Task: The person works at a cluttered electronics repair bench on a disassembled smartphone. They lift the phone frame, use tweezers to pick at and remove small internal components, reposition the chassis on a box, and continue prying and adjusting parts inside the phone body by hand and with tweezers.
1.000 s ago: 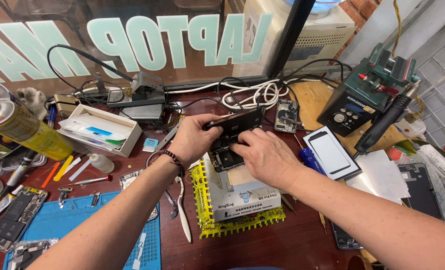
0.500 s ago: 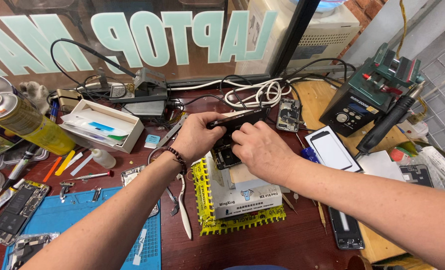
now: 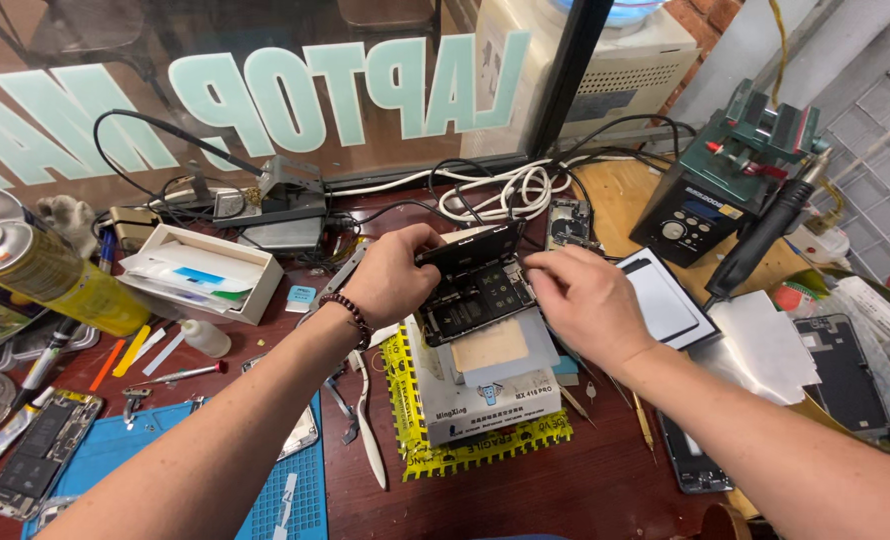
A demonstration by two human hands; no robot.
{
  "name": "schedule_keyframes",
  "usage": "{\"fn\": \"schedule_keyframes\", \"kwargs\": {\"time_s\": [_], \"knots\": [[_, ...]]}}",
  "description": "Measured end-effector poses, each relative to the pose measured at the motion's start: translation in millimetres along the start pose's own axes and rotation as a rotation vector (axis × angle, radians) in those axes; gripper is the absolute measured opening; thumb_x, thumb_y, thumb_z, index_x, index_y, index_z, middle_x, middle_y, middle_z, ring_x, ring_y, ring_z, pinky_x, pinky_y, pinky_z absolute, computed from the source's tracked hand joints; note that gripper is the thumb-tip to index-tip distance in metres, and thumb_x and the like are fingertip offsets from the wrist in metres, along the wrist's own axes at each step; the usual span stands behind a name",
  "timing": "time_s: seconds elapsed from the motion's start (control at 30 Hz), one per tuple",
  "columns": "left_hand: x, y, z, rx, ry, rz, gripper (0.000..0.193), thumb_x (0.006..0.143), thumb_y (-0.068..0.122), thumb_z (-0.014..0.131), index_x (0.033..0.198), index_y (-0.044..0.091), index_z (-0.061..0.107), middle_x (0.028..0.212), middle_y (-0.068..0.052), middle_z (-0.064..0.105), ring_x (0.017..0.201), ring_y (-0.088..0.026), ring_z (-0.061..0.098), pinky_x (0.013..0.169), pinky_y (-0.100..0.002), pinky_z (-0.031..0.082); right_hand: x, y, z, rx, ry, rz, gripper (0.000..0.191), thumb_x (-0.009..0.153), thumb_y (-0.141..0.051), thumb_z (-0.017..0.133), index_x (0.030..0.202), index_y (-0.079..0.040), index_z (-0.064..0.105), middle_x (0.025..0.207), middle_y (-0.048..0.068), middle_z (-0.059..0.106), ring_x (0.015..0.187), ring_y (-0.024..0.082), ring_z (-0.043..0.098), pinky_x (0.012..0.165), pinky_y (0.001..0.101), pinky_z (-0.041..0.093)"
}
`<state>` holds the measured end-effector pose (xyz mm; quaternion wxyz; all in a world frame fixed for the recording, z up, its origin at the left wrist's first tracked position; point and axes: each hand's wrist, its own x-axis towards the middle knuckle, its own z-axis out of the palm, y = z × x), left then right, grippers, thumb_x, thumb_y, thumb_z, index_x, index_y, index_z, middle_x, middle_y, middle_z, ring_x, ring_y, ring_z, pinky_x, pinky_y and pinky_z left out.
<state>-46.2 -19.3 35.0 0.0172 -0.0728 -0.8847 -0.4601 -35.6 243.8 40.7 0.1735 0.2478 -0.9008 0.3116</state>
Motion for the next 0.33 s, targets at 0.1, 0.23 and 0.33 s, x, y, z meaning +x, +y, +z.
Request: {"fn": "schedule_keyframes", "kwargs": {"time_s": [0.1, 0.23, 0.33], "knots": [[0, 2, -4, 0.101, -0.024, 0.052, 0.031, 0.075, 0.005, 0.065, 0.105, 0.003, 0.071, 0.093, -0.017, 0.077, 0.088, -0.031, 0.075, 0.08, -0.039, 0.058, -5, 49, 2, 0.046, 0.008, 0.34, 0.015, 0.089, -0.014, 0.073, 0.101, -0.006, 0.078, 0.084, 0.006, 0.075, 0.071, 0.018, 0.071, 0.066, 0.0317, 0.054], [5, 6, -2, 0.221, -0.068, 0.099, 0.034, 0.074, 0.008, 0.067, 0.107, 0.005, 0.074, 0.093, -0.02, 0.076, 0.09, -0.034, 0.075, 0.083, -0.04, 0.058, -19, 120, 9, 0.297, -0.132, 0.815, 0.013, 0.087, -0.009, 0.075, 0.097, -0.003, 0.079, 0.083, 0.006, 0.076, 0.067, 0.016, 0.066, 0.059, 0.0316, 0.052], [6, 7, -1, 0.297, -0.088, 0.077, 0.033, 0.074, 0.01, 0.069, 0.106, 0.006, 0.075, 0.092, -0.021, 0.075, 0.09, -0.036, 0.073, 0.083, -0.042, 0.058, -37, 157, 30, 0.291, -0.414, 0.915, 0.014, 0.086, -0.008, 0.075, 0.098, -0.005, 0.081, 0.08, 0.007, 0.074, 0.067, 0.016, 0.068, 0.055, 0.0329, 0.051]]}}
